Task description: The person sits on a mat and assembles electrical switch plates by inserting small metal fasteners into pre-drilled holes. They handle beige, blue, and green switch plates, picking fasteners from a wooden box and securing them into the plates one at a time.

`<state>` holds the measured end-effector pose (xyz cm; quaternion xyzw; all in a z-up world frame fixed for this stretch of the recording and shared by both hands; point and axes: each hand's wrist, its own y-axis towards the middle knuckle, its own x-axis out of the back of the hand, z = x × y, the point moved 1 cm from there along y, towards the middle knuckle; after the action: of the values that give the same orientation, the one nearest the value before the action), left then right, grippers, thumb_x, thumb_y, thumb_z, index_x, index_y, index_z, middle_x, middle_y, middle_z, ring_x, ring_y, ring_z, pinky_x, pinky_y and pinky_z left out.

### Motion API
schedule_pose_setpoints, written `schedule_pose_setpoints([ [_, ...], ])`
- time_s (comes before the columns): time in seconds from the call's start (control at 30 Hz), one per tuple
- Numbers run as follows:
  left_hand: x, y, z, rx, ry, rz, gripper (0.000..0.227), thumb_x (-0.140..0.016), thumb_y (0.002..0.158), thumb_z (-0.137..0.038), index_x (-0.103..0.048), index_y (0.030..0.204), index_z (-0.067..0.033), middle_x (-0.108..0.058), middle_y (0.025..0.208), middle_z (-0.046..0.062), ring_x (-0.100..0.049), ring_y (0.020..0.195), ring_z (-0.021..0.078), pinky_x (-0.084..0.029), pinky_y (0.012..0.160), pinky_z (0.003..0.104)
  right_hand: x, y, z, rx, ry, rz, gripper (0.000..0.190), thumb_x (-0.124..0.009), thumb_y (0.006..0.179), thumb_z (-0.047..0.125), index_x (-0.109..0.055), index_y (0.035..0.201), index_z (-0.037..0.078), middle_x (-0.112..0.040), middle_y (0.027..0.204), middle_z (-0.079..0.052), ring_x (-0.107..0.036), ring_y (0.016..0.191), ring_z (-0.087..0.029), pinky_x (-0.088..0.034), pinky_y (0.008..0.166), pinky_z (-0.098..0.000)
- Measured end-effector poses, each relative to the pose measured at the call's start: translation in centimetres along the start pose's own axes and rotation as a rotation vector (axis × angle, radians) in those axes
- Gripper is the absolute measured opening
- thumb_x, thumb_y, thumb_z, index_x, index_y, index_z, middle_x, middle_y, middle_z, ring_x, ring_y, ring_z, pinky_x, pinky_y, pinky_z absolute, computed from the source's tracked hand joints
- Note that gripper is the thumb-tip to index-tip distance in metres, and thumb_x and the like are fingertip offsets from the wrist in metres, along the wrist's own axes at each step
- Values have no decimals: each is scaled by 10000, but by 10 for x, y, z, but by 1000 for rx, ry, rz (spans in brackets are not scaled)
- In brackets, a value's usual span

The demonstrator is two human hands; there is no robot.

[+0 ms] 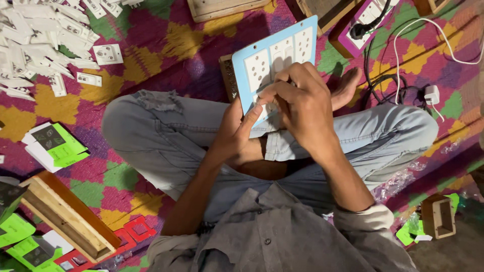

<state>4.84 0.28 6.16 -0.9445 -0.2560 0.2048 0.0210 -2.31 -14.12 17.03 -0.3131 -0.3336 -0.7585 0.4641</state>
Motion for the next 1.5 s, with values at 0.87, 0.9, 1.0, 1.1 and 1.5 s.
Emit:
schedule_pose_setpoints([
  [0.87, -1, 2, 23, -159, 344, -63, 325, -523, 1105, -208, -535, 1298, 52, -690, 1093, 207, -689, 984, 294, -538, 876, 398, -13, 2, -37, -264, 270, 67, 216, -913, 687, 52, -823, 869, 124, -694, 890, -43, -630, 736, -166, -460, 638, -316],
  [0.9, -1, 2, 22, -160, 363, -74, 319, -528, 1104, -207, -537, 1295, 49, -694, 1086, 215, -700, 976, 311, -543, 860, 403, -14, 1, -37, -265, 275, 74, 203, -905, 706, 36, -826, 871, 124, -692, 875, -37, -635, 744, -164, -465, 647, -315],
  [1.0, -1, 4, 17, -170, 418, -99, 307, -538, 1101, -199, -538, 1297, 37, -699, 1076, 239, -722, 967, 362, -553, 824, 421, -17, 0, -37, -229, 266, 51, 212, -883, 717, -16, -824, 877, 109, -694, 889, -40, -647, 789, -168, -481, 675, -316],
  [1.1, -3, 3, 11, -194, 442, -101, 316, -541, 1101, -180, -521, 1338, 28, -695, 1104, 256, -721, 1009, 405, -558, 830, 440, -21, -3, -39, -213, 273, 27, 223, -878, 722, -36, -819, 891, 97, -687, 899, -46, -648, 813, -170, -492, 689, -306],
  [1.5, -3, 5, 8, -274, 542, -127, 459, -645, 1012, -41, -445, 1420, 27, -687, 1150, 278, -714, 1063, 442, -582, 834, 465, -43, -18, -48, -281, 513, -32, 180, -901, 786, -19, -799, 913, 54, -683, 902, -38, -632, 835, -127, -505, 722, -267],
])
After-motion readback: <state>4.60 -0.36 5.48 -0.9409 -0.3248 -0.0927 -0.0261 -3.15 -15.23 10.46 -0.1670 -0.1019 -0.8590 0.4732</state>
